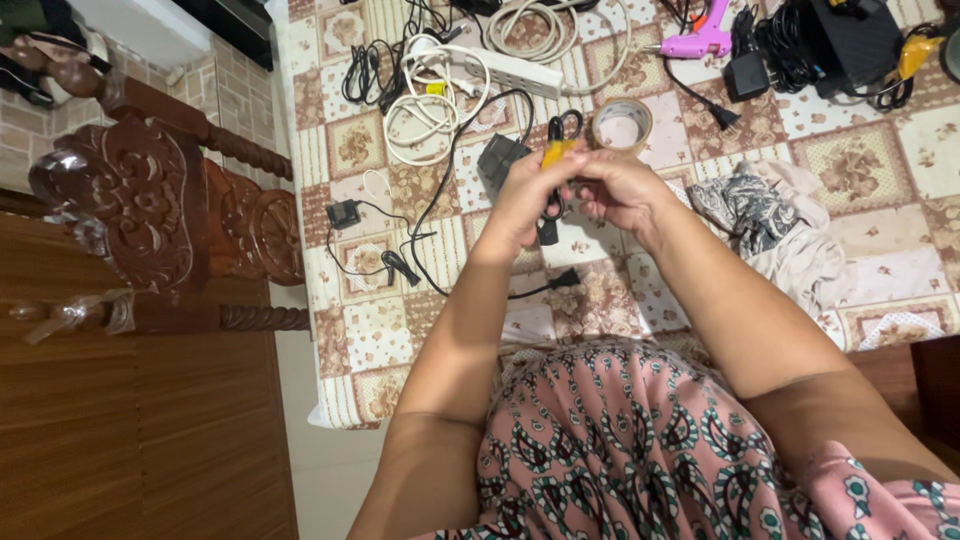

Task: The person wipes a black power adapter with a cloth, then wraps its cable with yellow tape and secures it. They use scissors to cut the tape and continue wrapping the adapter body.

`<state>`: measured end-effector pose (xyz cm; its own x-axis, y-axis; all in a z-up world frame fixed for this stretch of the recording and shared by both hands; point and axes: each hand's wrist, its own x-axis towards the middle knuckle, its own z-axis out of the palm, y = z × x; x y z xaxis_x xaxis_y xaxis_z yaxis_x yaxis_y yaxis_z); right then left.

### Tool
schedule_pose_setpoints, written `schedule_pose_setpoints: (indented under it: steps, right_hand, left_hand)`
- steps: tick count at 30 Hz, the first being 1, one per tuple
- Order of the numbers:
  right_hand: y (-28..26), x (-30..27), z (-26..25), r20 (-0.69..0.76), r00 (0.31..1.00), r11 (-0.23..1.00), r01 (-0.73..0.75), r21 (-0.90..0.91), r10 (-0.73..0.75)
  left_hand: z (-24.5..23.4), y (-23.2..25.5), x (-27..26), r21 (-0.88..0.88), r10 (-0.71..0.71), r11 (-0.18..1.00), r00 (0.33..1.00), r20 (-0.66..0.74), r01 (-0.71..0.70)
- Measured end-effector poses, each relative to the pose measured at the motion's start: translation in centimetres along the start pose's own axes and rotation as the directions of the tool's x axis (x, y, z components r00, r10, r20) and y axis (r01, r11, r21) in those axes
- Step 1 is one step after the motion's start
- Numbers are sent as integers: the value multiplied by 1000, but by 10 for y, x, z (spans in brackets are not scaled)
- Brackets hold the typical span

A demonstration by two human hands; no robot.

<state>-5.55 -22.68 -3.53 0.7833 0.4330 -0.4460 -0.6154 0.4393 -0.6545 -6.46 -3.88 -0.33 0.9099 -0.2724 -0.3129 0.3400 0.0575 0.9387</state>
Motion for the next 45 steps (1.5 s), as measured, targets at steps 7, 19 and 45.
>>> schedule_pose_setpoints:
  steps: [7, 19, 45]
  right_hand:
    - [-12, -19, -12, -137, 991, 998, 17, 57, -9]
    - [16, -39, -39, -222, 971, 994, 74, -82, -91]
    - [94, -54, -37, -182, 967, 969, 206, 135, -181]
  left_hand:
    - [-7, -9, 8, 93, 144, 986, 986, -81, -136]
    - [31, -18, -10, 352, 219, 927, 947, -235, -127]
    - [30, -141, 5, 28, 237, 967, 933, 271, -254]
